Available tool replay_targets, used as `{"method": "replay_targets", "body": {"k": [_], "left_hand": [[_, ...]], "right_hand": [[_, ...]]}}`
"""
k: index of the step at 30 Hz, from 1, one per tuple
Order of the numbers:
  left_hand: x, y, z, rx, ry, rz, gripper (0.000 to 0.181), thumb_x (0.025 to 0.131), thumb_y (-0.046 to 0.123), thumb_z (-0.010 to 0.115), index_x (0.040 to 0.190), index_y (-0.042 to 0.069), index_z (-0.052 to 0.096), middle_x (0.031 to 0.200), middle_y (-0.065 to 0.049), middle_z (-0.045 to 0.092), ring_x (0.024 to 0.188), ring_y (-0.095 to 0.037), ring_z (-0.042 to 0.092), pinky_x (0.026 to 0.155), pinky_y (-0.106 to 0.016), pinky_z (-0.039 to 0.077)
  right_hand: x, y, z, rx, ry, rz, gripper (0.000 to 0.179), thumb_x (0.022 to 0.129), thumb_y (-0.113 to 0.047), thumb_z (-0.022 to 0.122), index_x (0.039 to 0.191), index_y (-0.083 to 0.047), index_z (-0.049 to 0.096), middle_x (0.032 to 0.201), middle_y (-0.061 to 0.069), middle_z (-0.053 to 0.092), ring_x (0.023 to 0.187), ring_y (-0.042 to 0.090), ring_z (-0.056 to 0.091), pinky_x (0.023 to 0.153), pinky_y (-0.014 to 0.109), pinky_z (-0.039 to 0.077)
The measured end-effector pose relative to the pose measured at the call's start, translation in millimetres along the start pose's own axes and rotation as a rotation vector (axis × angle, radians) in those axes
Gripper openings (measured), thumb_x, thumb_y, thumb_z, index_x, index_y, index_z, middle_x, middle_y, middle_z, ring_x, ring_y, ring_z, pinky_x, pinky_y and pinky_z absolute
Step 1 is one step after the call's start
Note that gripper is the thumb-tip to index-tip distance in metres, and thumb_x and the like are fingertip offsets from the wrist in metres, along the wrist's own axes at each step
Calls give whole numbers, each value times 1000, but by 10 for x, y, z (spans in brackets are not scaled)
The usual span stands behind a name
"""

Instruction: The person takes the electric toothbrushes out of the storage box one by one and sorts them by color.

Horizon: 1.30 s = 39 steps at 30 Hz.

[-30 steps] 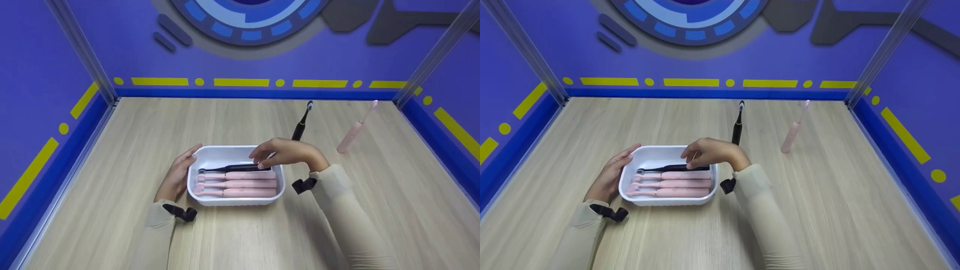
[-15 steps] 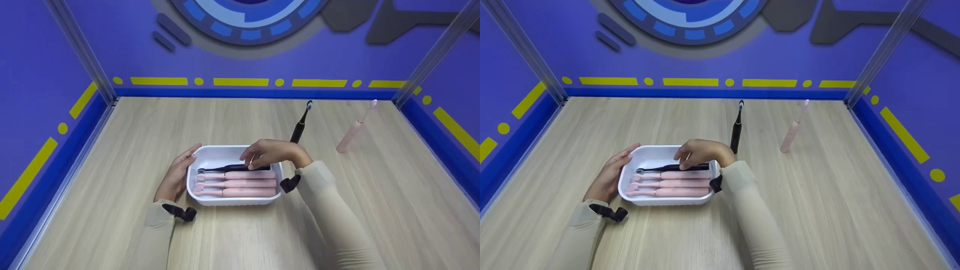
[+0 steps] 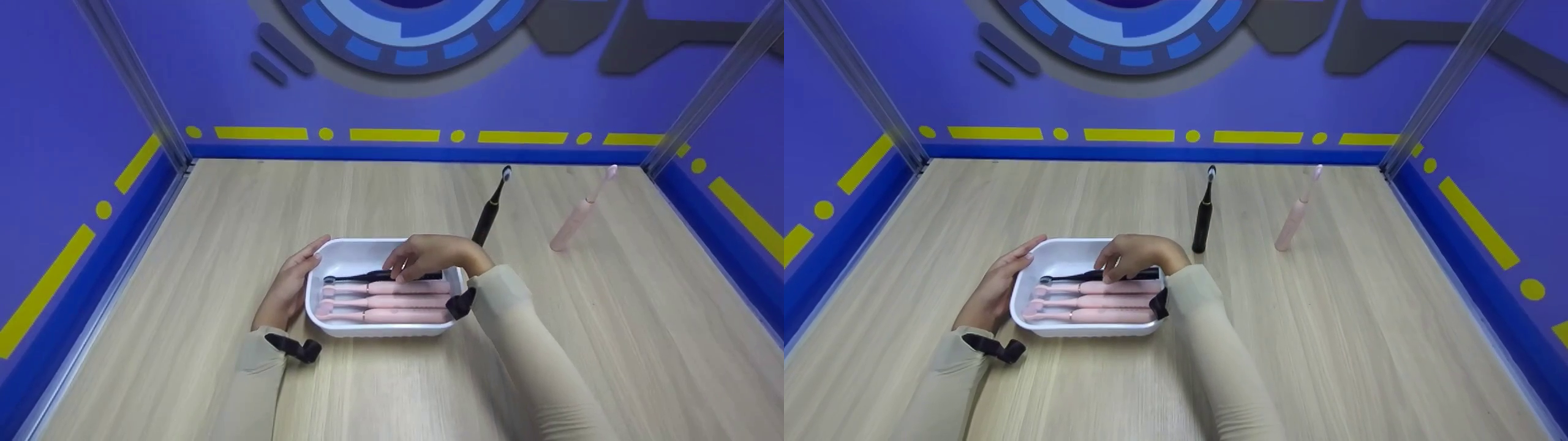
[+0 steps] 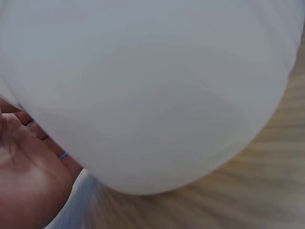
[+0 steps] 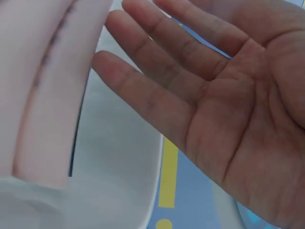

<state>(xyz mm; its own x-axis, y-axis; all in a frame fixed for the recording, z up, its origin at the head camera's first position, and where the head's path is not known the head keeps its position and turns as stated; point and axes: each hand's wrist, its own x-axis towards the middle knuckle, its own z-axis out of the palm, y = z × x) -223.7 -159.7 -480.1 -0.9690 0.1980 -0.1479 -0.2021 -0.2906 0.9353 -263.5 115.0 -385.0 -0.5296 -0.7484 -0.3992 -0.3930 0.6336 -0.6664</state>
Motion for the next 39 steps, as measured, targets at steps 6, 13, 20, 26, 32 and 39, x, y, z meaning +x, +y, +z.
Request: {"method": "replay_targets", "body": {"k": [6,13,20,26,32,39], "left_hand": [[-12,-8,-17,4,-15,5,48,102,8,34,150,6,32,157,-10,28,144,-23,30,119,-34,27],[-13,-14,-25,-8,-18,8,48,102,7,33,150,5,30,157,-11,28,143,-24,31,119,-35,27],[-18,-12,-15,-25,-26,23,48,102,6,32,150,3,29,157,-13,27,143,-26,30,119,-36,26],[-18,-6,-10,-11,-20,18,48,102,6,33,150,4,29,158,-12,26,145,-25,27,120,-36,24],[-16,-12,-10,-11,-18,24,48,102,6,33,150,3,30,158,-12,26,144,-25,28,120,-35,25],[-2,-9,-13,-8,-8,1,48,102,7,33,149,6,32,158,-9,27,144,-22,29,119,-33,27]], "right_hand": [[51,22,34,-5,5,4,38,88,-14,68,125,-7,63,107,2,70,100,12,63,90,27,52],[67,-8,48,-39,-1,26,38,88,-14,69,125,-8,64,108,2,70,99,10,62,86,24,53],[98,-48,54,-96,-23,104,38,87,-14,69,124,-10,65,113,4,69,102,13,62,90,28,52],[136,-56,71,-121,-23,129,38,84,-13,71,121,-10,67,111,6,69,97,11,61,85,24,51],[155,-85,98,-161,-20,169,35,81,-16,76,115,-15,71,102,1,68,88,9,57,78,23,48],[172,-87,111,-184,-23,184,34,79,-17,79,112,-16,73,96,0,67,79,8,54,73,22,46]]}}
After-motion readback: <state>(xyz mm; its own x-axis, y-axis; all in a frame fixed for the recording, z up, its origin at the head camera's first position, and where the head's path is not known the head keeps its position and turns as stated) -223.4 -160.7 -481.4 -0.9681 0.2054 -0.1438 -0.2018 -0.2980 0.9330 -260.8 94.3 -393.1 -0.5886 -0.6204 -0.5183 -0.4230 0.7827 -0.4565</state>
